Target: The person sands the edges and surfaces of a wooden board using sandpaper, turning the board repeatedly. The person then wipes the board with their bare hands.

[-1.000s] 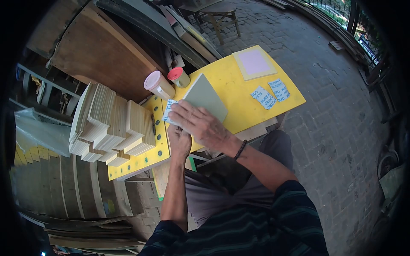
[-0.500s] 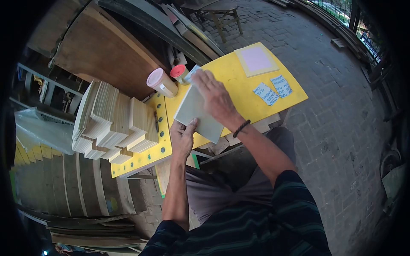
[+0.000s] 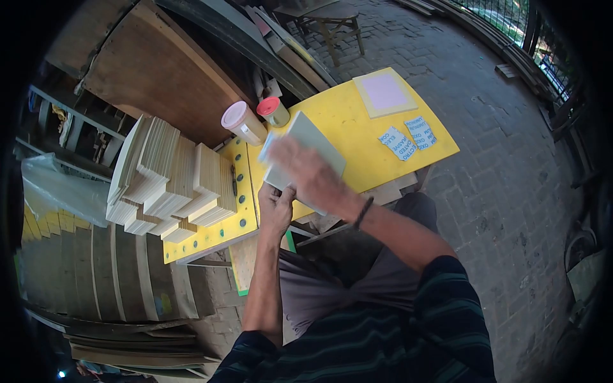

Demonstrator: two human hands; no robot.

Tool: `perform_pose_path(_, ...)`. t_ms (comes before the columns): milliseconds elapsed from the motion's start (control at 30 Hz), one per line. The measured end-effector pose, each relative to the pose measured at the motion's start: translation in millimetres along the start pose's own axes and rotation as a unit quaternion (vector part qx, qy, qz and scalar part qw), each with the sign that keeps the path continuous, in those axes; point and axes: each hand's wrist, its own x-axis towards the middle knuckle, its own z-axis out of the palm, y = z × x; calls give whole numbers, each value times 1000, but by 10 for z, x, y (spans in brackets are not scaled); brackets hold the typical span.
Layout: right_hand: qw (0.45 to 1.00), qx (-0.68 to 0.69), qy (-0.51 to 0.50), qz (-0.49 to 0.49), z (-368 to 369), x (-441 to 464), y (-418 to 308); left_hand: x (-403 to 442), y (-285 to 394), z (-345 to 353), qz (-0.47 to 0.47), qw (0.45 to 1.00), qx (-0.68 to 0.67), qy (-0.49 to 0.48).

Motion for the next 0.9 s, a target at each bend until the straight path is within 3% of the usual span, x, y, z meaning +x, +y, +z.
perform_pose_path(33, 996, 36, -47, -66, -22, -65, -101, 5, -12, -41, -1, 1000, -2, 3)
perform_pose_path(100, 995, 18, -59, -83, 14, -135, -47, -28, -28, -168, -67, 993, 78, -60)
perform_pose_path(133, 998, 10, -31, -53, 46, -91, 123, -10, -61, -109, -18, 999, -9, -45)
perform_pose_path(200, 999, -1, 31, 29, 43, 91, 373, -16, 48, -37, -26, 999, -22, -27)
perform_pose_path(300, 997, -16, 39, 69, 115, 92, 278, -12, 29, -12, -26, 999, -31, -7)
perform_pose_path(367, 1000, 11, 16, 12, 93, -85, 50, -31, -61, -52, -22, 999, -31, 3)
perform_pose_path(433, 994, 30, -57, -85, 36, -149, -127, -50, -117, -159, 6, 999, 27, -45)
perform_pose_path(500, 996, 23, -46, -76, 27, -42, 183, -53, -24, -63, -20, 999, -16, -24)
perform_pose_path(567, 997, -34, 35, 52, 50, 115, 499, -37, 8, 3, -39, 998, -57, -11)
perform_pose_path(600, 997, -37, 39, 54, 69, 107, 511, -44, -8, 10, -29, 998, -56, -3)
perform_pose_path(667, 987, 20, 52, 149, 120, 114, 499, -62, 8, 17, -15, 998, -55, 2)
perform_pose_path(800, 989, 45, 66, 128, 99, 44, 342, -119, -9, 59, -21, 997, -60, 34)
perform_pose_path(867, 954, 187, 77, 219, -13, 114, 309, -127, -20, 60, -37, 997, -61, 34)
perform_pose_path(900, 954, 184, 81, 223, -92, 167, 319, -128, -3, 70, -2, 999, -29, 42)
